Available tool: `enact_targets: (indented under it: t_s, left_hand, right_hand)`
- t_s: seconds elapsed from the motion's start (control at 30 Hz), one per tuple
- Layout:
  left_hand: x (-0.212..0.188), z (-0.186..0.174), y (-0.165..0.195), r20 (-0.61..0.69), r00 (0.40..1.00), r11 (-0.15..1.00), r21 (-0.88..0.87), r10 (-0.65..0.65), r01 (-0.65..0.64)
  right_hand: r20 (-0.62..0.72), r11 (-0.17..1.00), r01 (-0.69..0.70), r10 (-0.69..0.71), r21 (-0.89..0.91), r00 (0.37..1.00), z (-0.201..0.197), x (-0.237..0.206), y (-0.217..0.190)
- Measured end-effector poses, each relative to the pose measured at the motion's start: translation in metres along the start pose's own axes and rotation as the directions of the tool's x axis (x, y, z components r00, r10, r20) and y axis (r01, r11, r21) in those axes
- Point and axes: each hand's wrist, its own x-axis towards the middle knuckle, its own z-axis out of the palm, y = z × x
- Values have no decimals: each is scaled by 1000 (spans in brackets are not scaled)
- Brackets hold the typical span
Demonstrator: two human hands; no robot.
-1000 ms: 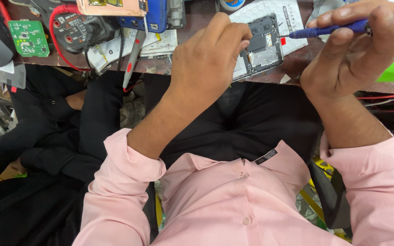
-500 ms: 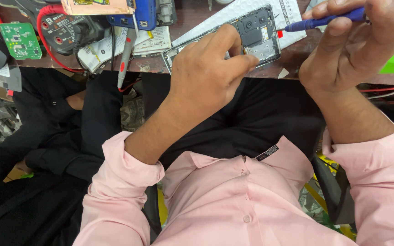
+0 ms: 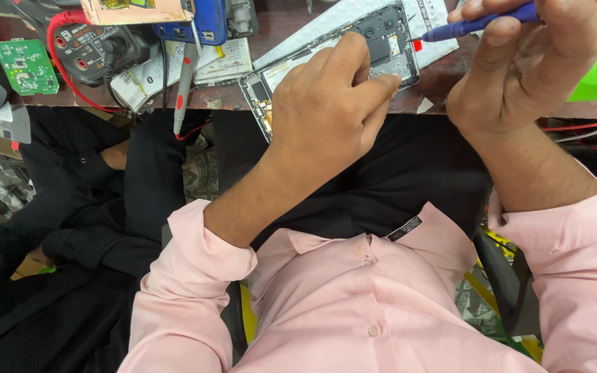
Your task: The person sprays liquid onto a smartphone back cover, then removes a small metal bracket from the phone's interior. They place the bracket back into the phone and use a screwdriver to tighten screws around the camera module area.
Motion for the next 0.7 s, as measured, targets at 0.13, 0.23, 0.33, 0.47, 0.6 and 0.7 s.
enact_targets:
  t_s: [0.13, 0.23, 0.33, 0.47, 0.6, 0.7]
  left_hand:
    - [0, 1, 1, 7, 1000, 1000, 22, 21, -21]
    - [-2, 1, 1, 7, 1000, 1000, 12, 7, -7]
    - [-2, 2, 2, -1, 1000, 1000, 14, -6, 6]
    - [-1, 3, 4, -14, 1000, 999, 42, -15, 16]
    - [-3, 4, 4, -11, 1000, 999, 48, -23, 24]
    - [-3, 6, 3, -13, 1000, 997, 65, -27, 28]
  right_hand:
    - [0, 999, 10, -10, -32, 1000, 0, 0, -1]
    - [11, 999, 2, -1, -35, 1000, 0, -1, -3]
    - [25, 999, -5, 5, -34, 1000, -2, -1, -5]
    - [49, 999, 33, -32, -40, 998, -4, 0, -3]
    - [47, 997, 52, -49, -53, 998, -6, -2, 1]
    - [22, 998, 6, -5, -64, 1000, -6, -9, 2]
